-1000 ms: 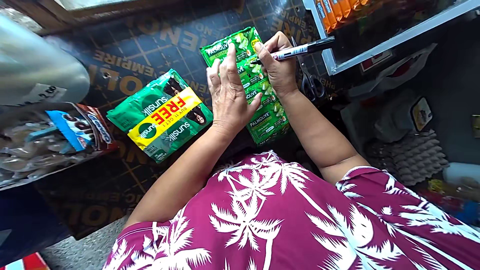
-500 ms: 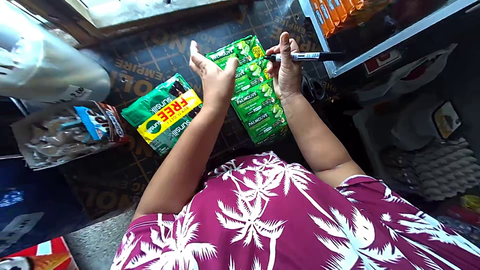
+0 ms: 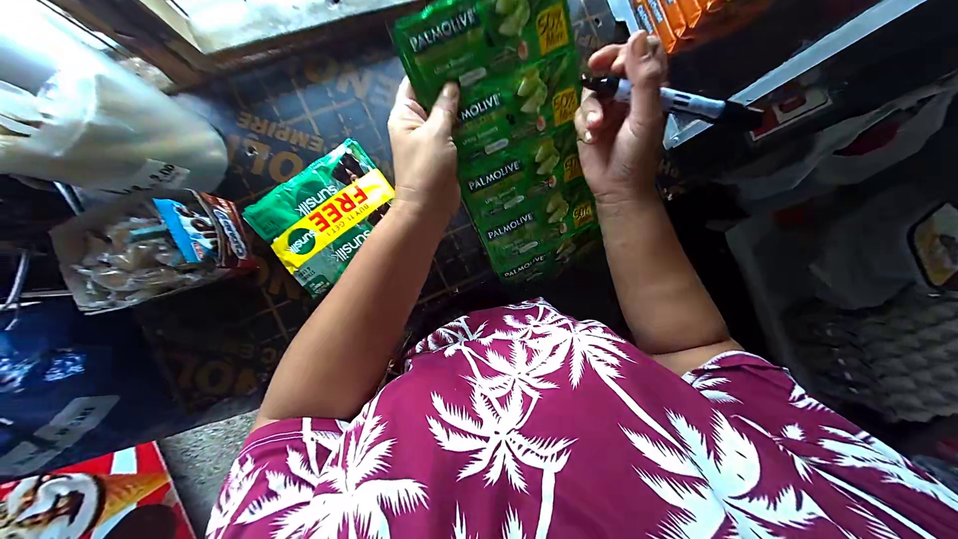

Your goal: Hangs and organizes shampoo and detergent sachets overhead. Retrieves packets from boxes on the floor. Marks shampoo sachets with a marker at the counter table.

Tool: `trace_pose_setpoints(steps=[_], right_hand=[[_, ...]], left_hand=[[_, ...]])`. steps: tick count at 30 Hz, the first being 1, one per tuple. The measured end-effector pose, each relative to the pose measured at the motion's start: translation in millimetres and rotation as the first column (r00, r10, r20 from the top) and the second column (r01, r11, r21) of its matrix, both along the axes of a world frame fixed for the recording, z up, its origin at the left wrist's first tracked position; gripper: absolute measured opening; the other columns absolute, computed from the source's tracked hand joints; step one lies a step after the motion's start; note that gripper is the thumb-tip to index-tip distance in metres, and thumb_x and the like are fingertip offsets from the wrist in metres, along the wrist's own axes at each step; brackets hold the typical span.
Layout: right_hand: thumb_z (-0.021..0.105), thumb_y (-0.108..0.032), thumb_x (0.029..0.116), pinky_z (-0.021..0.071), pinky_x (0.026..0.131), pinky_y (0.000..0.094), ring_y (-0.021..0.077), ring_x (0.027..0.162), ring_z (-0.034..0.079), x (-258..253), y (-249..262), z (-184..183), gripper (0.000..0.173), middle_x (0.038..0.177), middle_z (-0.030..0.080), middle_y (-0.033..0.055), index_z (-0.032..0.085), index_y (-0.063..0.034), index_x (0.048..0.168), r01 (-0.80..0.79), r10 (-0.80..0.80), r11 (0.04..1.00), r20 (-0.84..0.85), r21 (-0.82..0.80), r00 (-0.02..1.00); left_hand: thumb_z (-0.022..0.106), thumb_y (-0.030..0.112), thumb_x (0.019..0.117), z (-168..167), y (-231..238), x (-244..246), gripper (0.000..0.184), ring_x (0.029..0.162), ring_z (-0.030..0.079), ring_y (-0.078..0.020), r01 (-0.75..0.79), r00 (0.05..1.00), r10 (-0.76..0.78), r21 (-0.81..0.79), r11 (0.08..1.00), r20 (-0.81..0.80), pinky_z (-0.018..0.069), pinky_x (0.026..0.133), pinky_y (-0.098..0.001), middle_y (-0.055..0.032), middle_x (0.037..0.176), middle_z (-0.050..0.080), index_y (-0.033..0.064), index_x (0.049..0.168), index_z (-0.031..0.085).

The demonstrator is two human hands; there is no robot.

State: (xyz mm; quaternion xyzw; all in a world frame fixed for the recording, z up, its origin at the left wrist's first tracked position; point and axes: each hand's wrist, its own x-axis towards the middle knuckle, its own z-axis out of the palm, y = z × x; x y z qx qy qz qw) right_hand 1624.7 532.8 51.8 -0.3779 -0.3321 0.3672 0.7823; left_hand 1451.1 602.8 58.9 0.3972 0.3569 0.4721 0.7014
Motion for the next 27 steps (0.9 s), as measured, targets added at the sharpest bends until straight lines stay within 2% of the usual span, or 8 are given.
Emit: trace_pose_setpoints(steps=[5,9,10,12,14,17,22,27], right_hand=[[0.040,-0.014,0.1077,0.0491,0.046,0.0192,0.0057,0.051,0.055,-6.9,-10.3,9.8,0.022,0.089,0.067,0.0023,0.054,-0.0129,0.091,-0.087,0.087,0.993,0.005,0.075,0.996],[0.041,-0.016,0.1079,0.0498,0.048,0.0181,0.0045,0.056,0.057,-15.9,-10.8,-5.6,0.020,0.097,0.068,0.0015,0.055,-0.0137,0.094,-0.115,0.115,0.993,0.029,0.015,0.993],[0.041,-0.017,0.1076,0.0496,0.049,0.0181,0.0043,0.058,0.057,-15.4,-11.1,-9.9,0.020,0.098,0.067,0.0011,0.056,-0.0137,0.095,-0.123,0.123,0.992,0.035,-0.012,0.992],[0.040,-0.020,0.1079,0.0484,0.050,0.0177,0.0036,0.057,0.053,-12.9,-9.5,-17.2,0.022,0.093,0.063,-0.0012,0.056,-0.0150,0.094,-0.124,0.128,0.989,0.049,-0.081,0.991],[0.039,-0.022,0.1089,0.0447,0.048,0.0171,0.0030,0.054,0.049,-10.1,-3.3,-21.7,0.023,0.081,0.059,-0.0036,0.052,-0.0168,0.091,-0.106,0.118,0.982,0.067,-0.155,0.991],[0.049,-0.018,0.1071,0.0440,0.049,0.0170,0.0028,0.053,0.049,-7.5,12.5,-24.0,0.018,0.074,0.057,-0.0041,0.050,-0.0155,0.090,-0.082,0.122,0.969,0.160,-0.235,0.980],[0.073,-0.008,0.0928,0.0485,0.049,0.0182,0.0024,0.055,0.056,-13.5,38.0,-31.9,0.016,0.072,0.063,-0.0044,0.057,-0.0098,0.090,-0.074,0.213,0.947,0.438,-0.313,0.873],[0.074,-0.005,0.0891,0.0517,0.057,0.0204,0.0033,0.062,0.060,-19.4,48.1,-54.7,0.018,0.079,0.065,-0.0034,0.057,-0.0102,0.084,-0.052,0.182,0.971,0.578,-0.234,0.795]], left_hand=[[0.043,0.003,0.1068,2.5,51.8,-6.9,0.019,0.094,0.073,-0.0221,0.039,0.997,-0.034,0.068,0.997,-0.073,0.0633,0.085,-0.0402,-0.0128,0.103,0.069,-0.0007,0.125,0.047],[0.053,0.006,0.1016,-24.8,68.8,-9.3,0.037,0.102,0.070,-0.0171,0.088,0.925,-0.054,0.074,0.993,-0.376,0.0605,0.088,-0.0345,-0.0128,0.117,0.065,-0.0010,0.137,0.045],[0.059,0.011,0.0988,-28.3,63.4,-10.2,0.051,0.115,0.064,-0.0168,0.062,0.874,0.011,0.134,0.989,-0.486,0.0556,0.097,-0.0334,-0.0146,0.130,0.060,-0.0017,0.145,0.040],[0.061,0.020,0.0944,-25.1,41.5,-13.5,0.081,0.146,0.037,-0.0288,0.107,0.750,0.131,0.314,0.943,-0.648,0.0327,0.120,-0.0395,-0.0250,0.159,0.033,-0.0065,0.159,0.020],[0.063,0.020,0.0935,-18.7,6.5,-14.6,0.077,0.152,0.023,-0.0423,0.262,0.672,0.196,0.477,0.839,-0.714,0.0210,0.124,-0.0515,-0.0309,0.160,0.030,-0.0101,0.155,0.029],[0.063,0.030,0.0964,-29.0,-37.9,-14.4,0.056,0.152,0.022,-0.0449,0.596,0.517,0.155,0.484,0.641,-0.842,0.0174,0.124,-0.0620,-0.0206,0.157,0.043,0.0017,0.144,0.054],[0.049,0.047,0.1027,-66.6,-71.2,-15.6,0.063,0.151,0.031,-0.0406,0.749,0.402,0.247,0.472,0.465,-0.882,0.0195,0.125,-0.0534,-0.0195,0.161,0.039,0.0058,0.150,0.050],[0.045,0.048,0.1033,-71.7,-73.3,-19.8,0.062,0.151,0.033,-0.0392,0.743,0.419,0.284,0.505,0.439,-0.862,0.0203,0.125,-0.0517,-0.0183,0.161,0.040,0.0091,0.151,0.050]])
